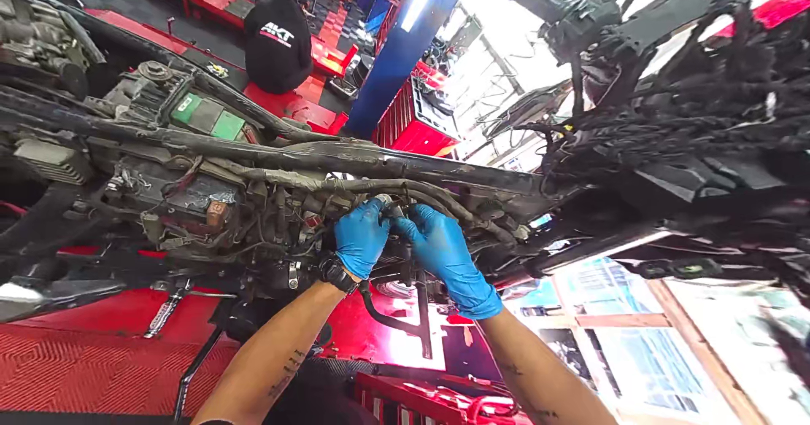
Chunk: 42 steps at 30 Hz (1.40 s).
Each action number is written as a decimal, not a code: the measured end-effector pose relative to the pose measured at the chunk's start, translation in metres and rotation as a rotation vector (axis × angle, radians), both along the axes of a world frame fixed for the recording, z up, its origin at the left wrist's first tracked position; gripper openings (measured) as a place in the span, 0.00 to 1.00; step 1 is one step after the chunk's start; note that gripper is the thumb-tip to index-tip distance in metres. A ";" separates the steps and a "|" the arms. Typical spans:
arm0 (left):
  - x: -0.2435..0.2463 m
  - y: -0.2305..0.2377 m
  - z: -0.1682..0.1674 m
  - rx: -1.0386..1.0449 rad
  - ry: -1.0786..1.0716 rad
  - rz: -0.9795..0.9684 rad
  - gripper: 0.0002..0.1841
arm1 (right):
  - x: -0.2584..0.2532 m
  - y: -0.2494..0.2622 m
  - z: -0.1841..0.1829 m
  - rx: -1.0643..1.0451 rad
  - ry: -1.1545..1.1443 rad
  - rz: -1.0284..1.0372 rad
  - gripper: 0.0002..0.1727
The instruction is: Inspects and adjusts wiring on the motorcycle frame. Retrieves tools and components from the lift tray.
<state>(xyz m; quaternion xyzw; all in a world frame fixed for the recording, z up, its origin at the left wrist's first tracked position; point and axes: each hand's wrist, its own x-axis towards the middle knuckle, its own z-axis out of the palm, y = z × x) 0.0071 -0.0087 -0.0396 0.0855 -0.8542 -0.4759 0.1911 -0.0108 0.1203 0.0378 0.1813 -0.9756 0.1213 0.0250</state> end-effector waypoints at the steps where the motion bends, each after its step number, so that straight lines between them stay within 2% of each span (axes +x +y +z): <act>1: 0.001 -0.002 -0.002 0.010 -0.003 -0.007 0.18 | -0.003 0.003 -0.001 0.005 0.020 0.029 0.21; 3: 0.003 -0.001 -0.007 0.013 0.037 0.010 0.19 | -0.006 0.005 0.000 0.023 0.032 0.038 0.20; 6: 0.005 0.001 -0.016 -0.001 0.086 0.055 0.17 | -0.005 -0.007 0.010 0.071 -0.017 -0.055 0.27; 10: 0.005 -0.001 -0.019 -0.029 0.085 0.049 0.17 | -0.004 -0.007 0.012 0.081 -0.020 -0.033 0.21; 13: 0.005 -0.002 -0.017 -0.019 0.076 0.031 0.17 | -0.003 -0.013 0.017 0.094 -0.027 -0.081 0.24; 17: 0.005 -0.002 -0.015 0.007 0.070 0.018 0.18 | -0.001 -0.014 0.013 0.067 -0.003 -0.072 0.17; 21: 0.004 0.000 -0.015 0.020 0.051 0.051 0.17 | -0.003 -0.023 0.022 0.077 -0.065 -0.177 0.25; 24: 0.002 0.003 -0.017 0.036 0.077 0.078 0.16 | -0.001 -0.018 0.016 0.023 -0.056 -0.151 0.18; 28: 0.002 0.001 -0.016 0.052 0.059 0.052 0.16 | -0.003 -0.026 0.015 -0.086 -0.115 -0.306 0.22; 31: 0.003 -0.001 -0.013 0.057 0.027 0.012 0.17 | -0.001 -0.027 0.016 -0.131 -0.160 -0.317 0.15; 33: 0.004 -0.003 -0.012 0.060 0.023 -0.007 0.18 | -0.001 -0.030 0.018 -0.142 -0.163 -0.333 0.14; 36: 0.004 -0.004 -0.012 0.056 -0.009 -0.018 0.18 | 0.000 -0.035 0.017 -0.125 -0.128 -0.393 0.20; 39: 0.003 -0.004 -0.012 0.040 0.008 -0.010 0.18 | 0.001 -0.032 0.015 -0.088 -0.101 -0.355 0.17; 42: 0.003 -0.003 -0.015 0.043 0.057 0.008 0.17 | -0.001 -0.032 0.016 -0.061 -0.065 -0.373 0.19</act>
